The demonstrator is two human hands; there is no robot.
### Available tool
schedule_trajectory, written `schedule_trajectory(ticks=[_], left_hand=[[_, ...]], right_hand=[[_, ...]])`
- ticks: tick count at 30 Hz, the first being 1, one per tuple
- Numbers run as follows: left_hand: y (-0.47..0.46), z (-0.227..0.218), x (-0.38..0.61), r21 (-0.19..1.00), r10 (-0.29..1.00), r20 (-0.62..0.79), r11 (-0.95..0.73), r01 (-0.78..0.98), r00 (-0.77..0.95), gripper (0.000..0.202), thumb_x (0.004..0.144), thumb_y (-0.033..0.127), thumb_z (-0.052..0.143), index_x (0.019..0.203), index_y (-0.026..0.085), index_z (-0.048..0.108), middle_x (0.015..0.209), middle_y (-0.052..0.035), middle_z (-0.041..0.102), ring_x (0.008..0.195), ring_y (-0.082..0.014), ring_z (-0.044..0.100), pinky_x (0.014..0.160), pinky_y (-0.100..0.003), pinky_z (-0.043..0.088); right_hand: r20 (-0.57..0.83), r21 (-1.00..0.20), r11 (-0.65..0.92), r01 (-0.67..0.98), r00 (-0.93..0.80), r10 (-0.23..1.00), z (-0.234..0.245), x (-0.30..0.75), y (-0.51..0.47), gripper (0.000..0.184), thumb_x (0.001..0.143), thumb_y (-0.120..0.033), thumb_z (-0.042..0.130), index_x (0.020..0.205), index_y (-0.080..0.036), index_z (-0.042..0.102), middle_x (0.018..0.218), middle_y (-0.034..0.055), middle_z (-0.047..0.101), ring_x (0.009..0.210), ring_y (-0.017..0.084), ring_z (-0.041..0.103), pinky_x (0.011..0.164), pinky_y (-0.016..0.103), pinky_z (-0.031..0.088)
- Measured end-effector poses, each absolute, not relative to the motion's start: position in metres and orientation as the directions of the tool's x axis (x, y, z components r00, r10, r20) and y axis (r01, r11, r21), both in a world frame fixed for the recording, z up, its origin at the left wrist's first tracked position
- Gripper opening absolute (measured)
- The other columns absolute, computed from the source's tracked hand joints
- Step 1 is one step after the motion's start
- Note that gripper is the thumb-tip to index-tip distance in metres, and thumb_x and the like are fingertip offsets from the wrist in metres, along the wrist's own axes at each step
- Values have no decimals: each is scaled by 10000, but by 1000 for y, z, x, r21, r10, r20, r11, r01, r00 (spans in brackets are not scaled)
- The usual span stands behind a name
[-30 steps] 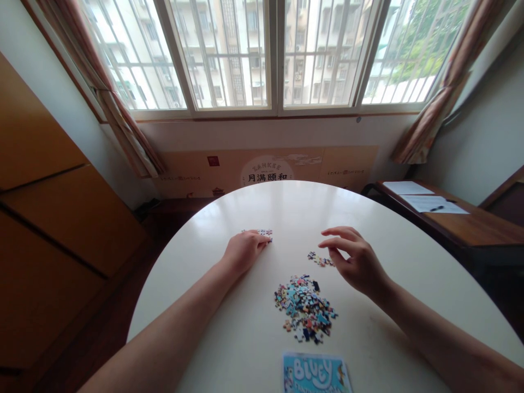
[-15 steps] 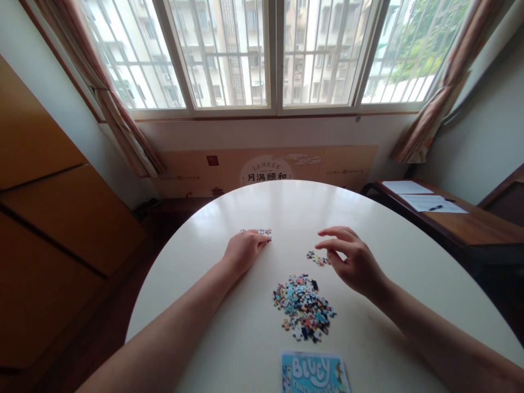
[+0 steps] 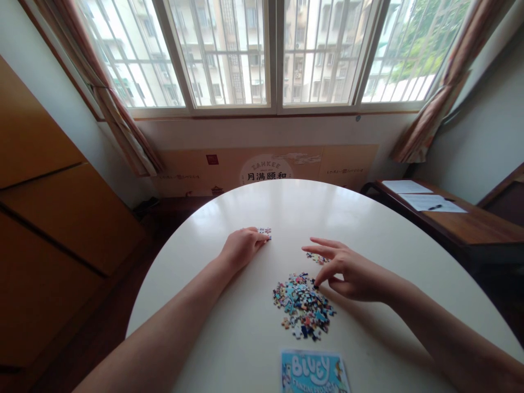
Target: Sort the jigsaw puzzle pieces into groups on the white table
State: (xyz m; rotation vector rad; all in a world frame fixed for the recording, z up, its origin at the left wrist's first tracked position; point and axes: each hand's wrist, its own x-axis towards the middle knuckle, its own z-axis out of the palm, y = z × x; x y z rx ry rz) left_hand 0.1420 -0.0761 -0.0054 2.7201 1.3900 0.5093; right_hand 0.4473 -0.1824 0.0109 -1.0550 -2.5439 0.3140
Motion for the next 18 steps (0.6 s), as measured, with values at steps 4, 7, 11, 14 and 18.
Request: schedule_trajectory(ticks=[4,7,11,14,18], left_hand=[[-77,-4,142,193,795,297,-592,783,528,244,959,257,580,1044,327,797,918,-2,735,778,-168,680,676,-256,456],[-82,1,144,203,788,332,-596,777,518,250,973,253,564,1048,302,798,908,-13,739,766,-167,680,678,-262,465],[-96,9,152,201,711,292,-699,686,639,257,970,227,563,1058,290,796,912,-20,742,777,-170,671,683,-274,463],[-109,11,163,216,613,236,-790,574,754,259,969,238,565,1040,318,801,840,-8,718,714,-145,635,647,-261,434],[-125,8,179,232,516,187,-850,473,836,243,932,249,614,1039,364,798,746,12,659,610,-113,553,575,-249,370]], right_hand=[[261,-332,674,660,-623,738,10,452,-179,418,773,-19,633,837,-393,809,1499,-77,526,1454,335,400,1093,614,439],[275,-306,649,696,-588,760,4,454,-175,382,794,-37,631,838,-372,808,1500,-42,530,1450,339,405,1090,628,434],[307,-294,627,722,-549,777,-4,451,-170,404,794,-9,587,856,-342,807,1510,-9,523,1458,327,395,1099,618,433],[326,-303,616,727,-528,784,-9,450,-167,444,786,11,561,884,-344,809,1521,0,511,1464,325,385,1102,609,434],[332,-296,603,741,-512,792,-13,449,-164,457,795,15,547,924,-337,810,1529,34,501,1469,330,376,1108,603,429]])
